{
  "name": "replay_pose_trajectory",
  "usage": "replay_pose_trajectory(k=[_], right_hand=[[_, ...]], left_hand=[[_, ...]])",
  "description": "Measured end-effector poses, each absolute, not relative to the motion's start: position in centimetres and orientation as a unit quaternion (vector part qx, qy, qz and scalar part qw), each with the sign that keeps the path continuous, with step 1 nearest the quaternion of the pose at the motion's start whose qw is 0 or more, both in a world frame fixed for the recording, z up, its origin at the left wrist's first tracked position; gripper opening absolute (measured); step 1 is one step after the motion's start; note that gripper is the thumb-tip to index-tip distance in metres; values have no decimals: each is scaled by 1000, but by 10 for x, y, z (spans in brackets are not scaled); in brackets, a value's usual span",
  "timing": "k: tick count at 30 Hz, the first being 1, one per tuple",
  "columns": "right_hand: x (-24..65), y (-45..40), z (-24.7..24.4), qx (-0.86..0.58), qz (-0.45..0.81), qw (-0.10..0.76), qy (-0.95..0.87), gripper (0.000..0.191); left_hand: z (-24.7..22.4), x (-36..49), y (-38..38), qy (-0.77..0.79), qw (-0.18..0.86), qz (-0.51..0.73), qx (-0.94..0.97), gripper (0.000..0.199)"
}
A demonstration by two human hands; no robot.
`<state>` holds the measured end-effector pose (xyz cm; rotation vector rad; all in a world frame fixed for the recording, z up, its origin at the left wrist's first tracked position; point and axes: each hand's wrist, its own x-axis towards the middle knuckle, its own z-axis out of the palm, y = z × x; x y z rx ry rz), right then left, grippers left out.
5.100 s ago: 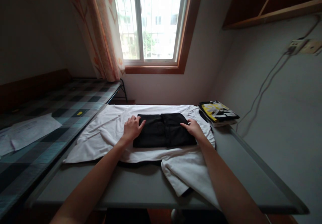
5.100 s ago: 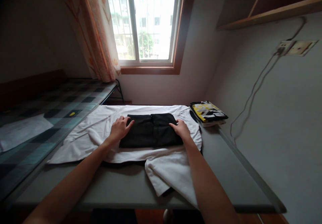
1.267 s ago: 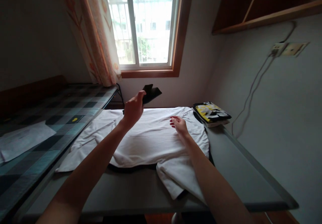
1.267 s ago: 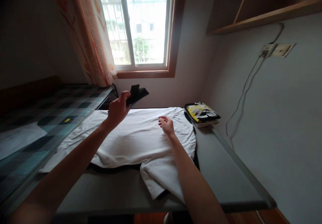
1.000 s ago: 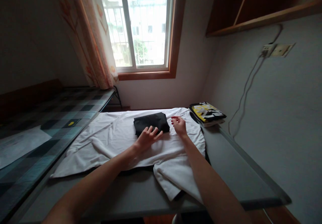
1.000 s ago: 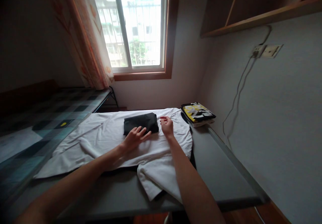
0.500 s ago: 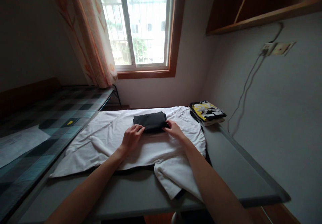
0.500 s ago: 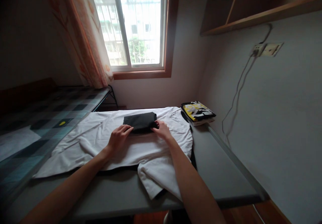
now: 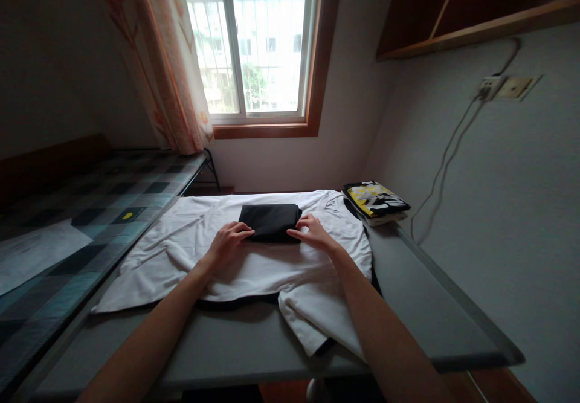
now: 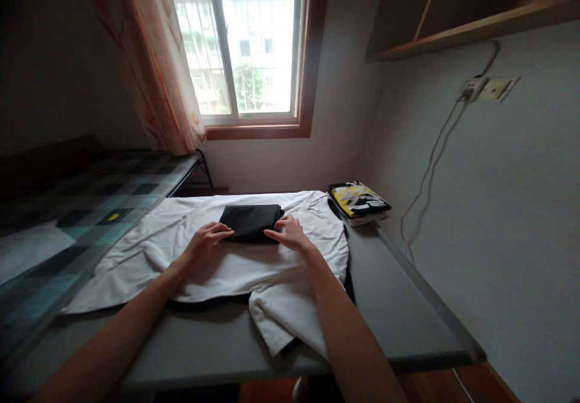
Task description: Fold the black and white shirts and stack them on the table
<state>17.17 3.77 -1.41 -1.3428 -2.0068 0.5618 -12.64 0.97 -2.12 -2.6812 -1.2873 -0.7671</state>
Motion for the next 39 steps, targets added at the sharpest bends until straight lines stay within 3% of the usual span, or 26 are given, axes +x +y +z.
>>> replay_pose_trajectory(k=[3,8,14,22,30,35,39], right_hand=[[166,37,-15,-551,202,340,-735,36],[165,36,-18,-611,173,284,-718,20],[165,33,-14,-653,181,233,-698,22],[162,26,-11,-364,374,214,-826,25],[163,36,-18,-496,216,337,-771,13],[156,32,-19,-561,188,277,-757,20],[143,26,-18,-624,155,235,-729,22]], left_hand=[[-21,-123,8,-433,23,-257,-864,47],[-20,-120,6,-473,16,-261,-841,43],[-22,-117,5,-481,0,-275,-833,39],[-23,-145,17,-607,53,-341,-716,24],[-18,-129,9,-575,81,-401,-709,29],[-13,-74,-19,-449,65,-346,-821,28],[-20,-50,-30,-473,93,-292,-826,38]])
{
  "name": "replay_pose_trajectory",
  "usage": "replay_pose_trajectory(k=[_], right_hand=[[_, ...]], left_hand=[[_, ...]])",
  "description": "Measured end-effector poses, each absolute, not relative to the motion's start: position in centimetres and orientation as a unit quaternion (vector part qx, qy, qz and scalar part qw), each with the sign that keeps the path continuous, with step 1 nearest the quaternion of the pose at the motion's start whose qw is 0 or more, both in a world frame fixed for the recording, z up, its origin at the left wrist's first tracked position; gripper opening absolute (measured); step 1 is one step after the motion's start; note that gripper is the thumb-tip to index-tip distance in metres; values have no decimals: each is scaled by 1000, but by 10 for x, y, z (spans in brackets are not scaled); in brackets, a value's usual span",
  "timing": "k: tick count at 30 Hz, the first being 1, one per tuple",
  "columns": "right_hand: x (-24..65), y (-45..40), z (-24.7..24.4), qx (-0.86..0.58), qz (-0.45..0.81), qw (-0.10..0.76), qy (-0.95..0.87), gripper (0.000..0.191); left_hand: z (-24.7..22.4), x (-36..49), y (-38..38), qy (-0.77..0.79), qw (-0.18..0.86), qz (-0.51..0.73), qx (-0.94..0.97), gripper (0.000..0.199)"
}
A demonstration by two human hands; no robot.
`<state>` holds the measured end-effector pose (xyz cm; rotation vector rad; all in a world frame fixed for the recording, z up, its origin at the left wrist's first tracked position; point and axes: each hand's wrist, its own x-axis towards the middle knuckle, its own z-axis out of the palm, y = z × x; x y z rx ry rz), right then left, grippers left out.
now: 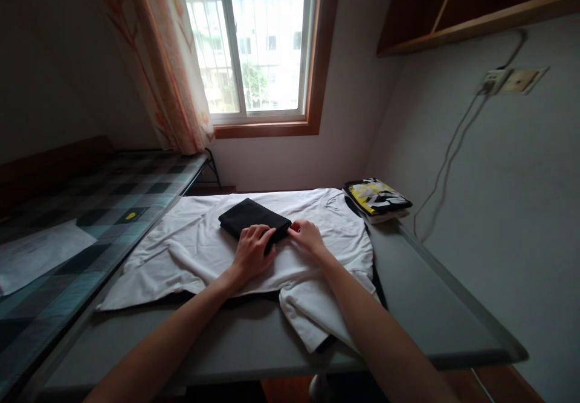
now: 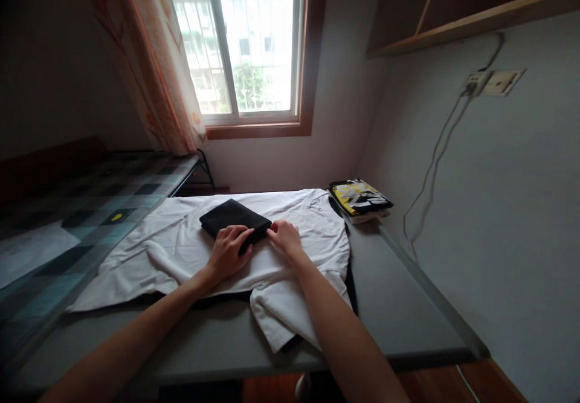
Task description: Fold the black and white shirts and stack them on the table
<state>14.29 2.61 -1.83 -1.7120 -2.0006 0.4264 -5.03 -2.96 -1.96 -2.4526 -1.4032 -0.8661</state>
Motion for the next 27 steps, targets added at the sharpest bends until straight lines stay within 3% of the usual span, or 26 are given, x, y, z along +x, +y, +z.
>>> replay_pose_trajectory(k=[6,18,27], right_hand=[[126,26,-20,-669,150,238,-688,22],[128,38,-40,-635,249,422,-597,14],[129,21,-24,-600,199,436,-640,10]], left_hand=[[-28,-48,-24,-497,120,-271,-815,29],[-32,-50,-22,-430,49,-311,-846,25],[-18,-73,-12,-528,-2,-422,-737,29]])
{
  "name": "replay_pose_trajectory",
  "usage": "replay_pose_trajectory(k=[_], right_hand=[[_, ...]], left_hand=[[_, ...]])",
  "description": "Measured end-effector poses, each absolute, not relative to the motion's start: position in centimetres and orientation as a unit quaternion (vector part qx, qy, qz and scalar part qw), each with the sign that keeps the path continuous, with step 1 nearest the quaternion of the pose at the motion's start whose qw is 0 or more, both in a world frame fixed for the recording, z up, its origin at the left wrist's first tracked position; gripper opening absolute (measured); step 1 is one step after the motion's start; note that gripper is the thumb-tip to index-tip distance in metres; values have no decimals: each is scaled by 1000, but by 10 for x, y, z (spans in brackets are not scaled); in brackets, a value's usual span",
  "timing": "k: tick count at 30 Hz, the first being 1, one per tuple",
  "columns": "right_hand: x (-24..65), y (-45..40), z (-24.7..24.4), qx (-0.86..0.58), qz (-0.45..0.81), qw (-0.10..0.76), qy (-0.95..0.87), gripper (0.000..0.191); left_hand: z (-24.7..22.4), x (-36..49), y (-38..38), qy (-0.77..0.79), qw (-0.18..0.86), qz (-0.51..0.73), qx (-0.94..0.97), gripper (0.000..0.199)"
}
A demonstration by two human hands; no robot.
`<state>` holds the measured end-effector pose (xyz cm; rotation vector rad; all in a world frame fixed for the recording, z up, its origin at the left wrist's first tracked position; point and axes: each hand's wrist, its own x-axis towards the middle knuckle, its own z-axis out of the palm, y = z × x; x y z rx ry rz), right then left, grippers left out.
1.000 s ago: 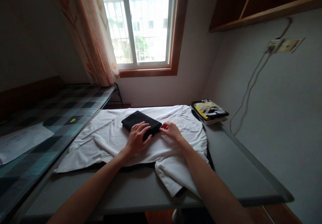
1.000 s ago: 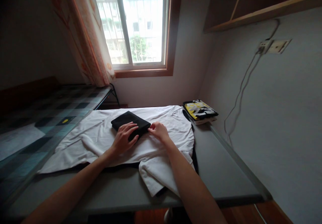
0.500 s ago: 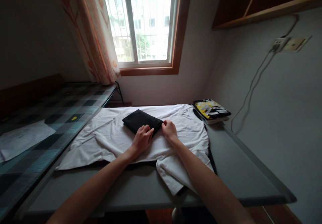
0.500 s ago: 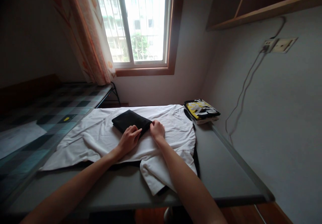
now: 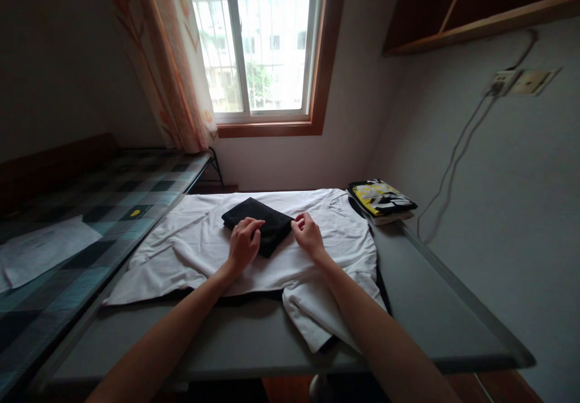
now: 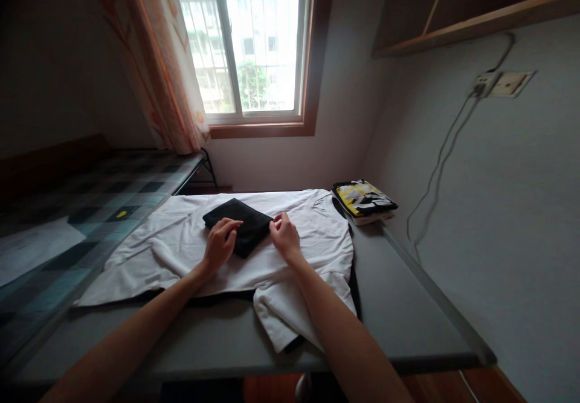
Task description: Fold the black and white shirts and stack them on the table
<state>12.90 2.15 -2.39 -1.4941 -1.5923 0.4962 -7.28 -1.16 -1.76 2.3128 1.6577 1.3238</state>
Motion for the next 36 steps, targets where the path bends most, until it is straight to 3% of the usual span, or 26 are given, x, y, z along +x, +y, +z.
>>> replay_pose_trajectory(k=[4,8,12,18,26,32,36], right_hand=[[116,5,-16,-499,200,399,-743,17],[98,-13,-17,-396,69,328,-855,29],[88,-23,-17,-392,-27,245,-886,42],[90,-24,-8,-414,-53,187,-889,40],[142,6,4,-548,-44,210,-809,25],[164,21,-6,-580,35,221,-783,23],[163,28,-18,-575,117,283,-759,29]], left_hand=[[-20,-111,13,635,-23,443,633,36],[-32,-144,32,700,39,421,576,37],[-45,-154,42,675,99,425,595,33],[-49,-154,45,614,85,466,632,27],[-38,-135,25,541,106,405,729,20],[-29,-121,8,490,-57,370,787,24],[-30,-121,6,459,-86,311,828,26]])
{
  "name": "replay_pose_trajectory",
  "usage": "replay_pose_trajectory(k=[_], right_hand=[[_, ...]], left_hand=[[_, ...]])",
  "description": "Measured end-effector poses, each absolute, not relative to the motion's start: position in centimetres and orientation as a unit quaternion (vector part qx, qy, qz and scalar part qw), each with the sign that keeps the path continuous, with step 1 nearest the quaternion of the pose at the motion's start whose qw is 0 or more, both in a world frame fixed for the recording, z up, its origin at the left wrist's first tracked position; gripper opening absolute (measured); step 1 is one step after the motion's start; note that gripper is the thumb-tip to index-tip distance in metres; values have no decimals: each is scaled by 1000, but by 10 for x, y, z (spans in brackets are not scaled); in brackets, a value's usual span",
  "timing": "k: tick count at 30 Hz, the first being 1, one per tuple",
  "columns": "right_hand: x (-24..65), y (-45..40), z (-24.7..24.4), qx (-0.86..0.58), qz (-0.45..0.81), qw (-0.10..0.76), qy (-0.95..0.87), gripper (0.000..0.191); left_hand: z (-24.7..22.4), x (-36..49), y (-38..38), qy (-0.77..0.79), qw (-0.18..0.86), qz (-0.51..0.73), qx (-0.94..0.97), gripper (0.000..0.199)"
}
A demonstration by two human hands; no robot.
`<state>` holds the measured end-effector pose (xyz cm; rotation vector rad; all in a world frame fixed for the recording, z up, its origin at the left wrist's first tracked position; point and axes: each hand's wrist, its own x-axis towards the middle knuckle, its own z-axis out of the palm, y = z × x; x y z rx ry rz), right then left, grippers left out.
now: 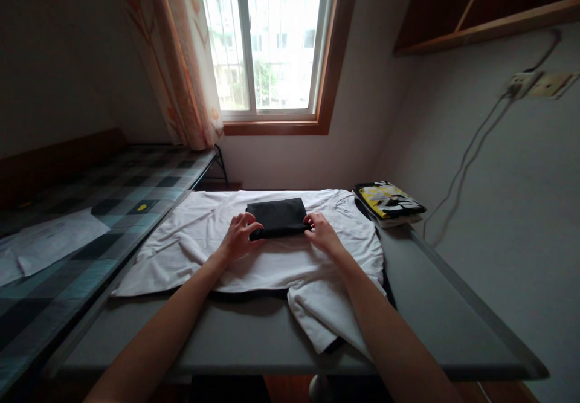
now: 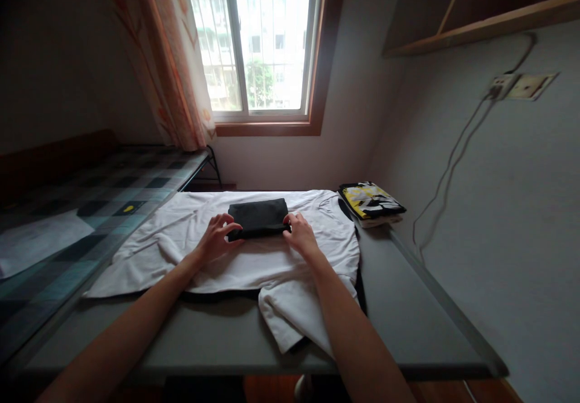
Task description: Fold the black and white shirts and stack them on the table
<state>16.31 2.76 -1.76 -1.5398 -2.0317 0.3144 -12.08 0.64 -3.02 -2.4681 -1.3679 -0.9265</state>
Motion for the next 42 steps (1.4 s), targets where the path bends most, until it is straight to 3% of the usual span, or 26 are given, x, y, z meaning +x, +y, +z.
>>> replay_pose_trajectory(k=[6,11,25,29,33,35,39,42], right_hand=[[165,35,-22,-572,233,341,-709,26],[166,36,-20,-537,154,389,-733,22],[164,23,-11,-635,86,284,-713,21],[160,19,-6,-619,62,280,-731,14],[147,12,-1,-534,-12,341,-773,21],[138,10,-2,-469,-24,342,-814,29],[118,7,-14,-393,-1,258,-883,44],[112,8,-25,-403,17,199,-893,53]], left_hand=[[-33,-120,9,-446,47,-274,-851,38],[-33,-122,9,-437,34,-271,-857,45],[-24,-120,6,-460,59,-250,-850,23],[-23,-118,4,-441,66,-251,-859,7],[-24,-114,4,-437,75,-250,-861,28],[-25,-111,4,-443,79,-250,-857,29],[-29,-107,2,-456,69,-266,-846,14],[-34,-106,2,-474,68,-281,-831,32]])
